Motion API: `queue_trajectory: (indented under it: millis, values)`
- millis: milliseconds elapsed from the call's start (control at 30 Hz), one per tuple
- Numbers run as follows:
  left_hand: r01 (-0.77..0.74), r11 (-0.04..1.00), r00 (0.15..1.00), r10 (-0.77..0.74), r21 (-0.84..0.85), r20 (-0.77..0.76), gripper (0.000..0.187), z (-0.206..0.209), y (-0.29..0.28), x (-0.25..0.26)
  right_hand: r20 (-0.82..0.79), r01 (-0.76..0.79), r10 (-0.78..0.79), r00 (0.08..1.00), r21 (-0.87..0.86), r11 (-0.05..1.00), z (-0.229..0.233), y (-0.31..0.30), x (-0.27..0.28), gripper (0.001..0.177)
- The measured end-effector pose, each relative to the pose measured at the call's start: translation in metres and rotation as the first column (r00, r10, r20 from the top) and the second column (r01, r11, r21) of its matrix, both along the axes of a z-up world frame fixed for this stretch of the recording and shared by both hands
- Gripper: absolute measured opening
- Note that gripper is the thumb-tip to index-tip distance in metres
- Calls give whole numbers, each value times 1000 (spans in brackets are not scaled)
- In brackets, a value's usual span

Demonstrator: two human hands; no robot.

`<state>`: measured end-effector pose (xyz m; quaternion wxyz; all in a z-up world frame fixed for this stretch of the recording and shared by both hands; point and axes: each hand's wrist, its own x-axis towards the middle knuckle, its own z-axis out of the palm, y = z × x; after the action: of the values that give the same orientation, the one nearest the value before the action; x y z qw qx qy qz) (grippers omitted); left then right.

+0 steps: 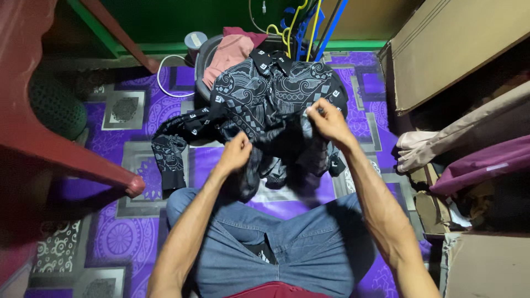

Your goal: The person sits on the floor and buttons a black patterned shirt from the bottom to the top. After buttoning, they place the shirt on a hanger and hang it in a wardrobe. Finally, they pick up a pink shirt from a nearby basin.

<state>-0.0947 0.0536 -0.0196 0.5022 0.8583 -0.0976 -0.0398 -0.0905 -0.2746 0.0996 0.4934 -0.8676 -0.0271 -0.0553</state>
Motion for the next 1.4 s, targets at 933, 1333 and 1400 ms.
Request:
queue_trajectory:
  millis: [933,1333,1400]
  values:
    - [191,980,940,-198,-51,-277,26,55,34,-30,-154,3,-51,987,-296,955,-50,57,-73,29]
    - [42,948,930,79,316,-359,35,4,27,-72,-319,-519,443,838,-213,827,-97,95,-110,33]
    - [-60,926,953,164,372,-256,39,19,19,-65,-242,-434,391,888,-155,888,-96,90,-98,32]
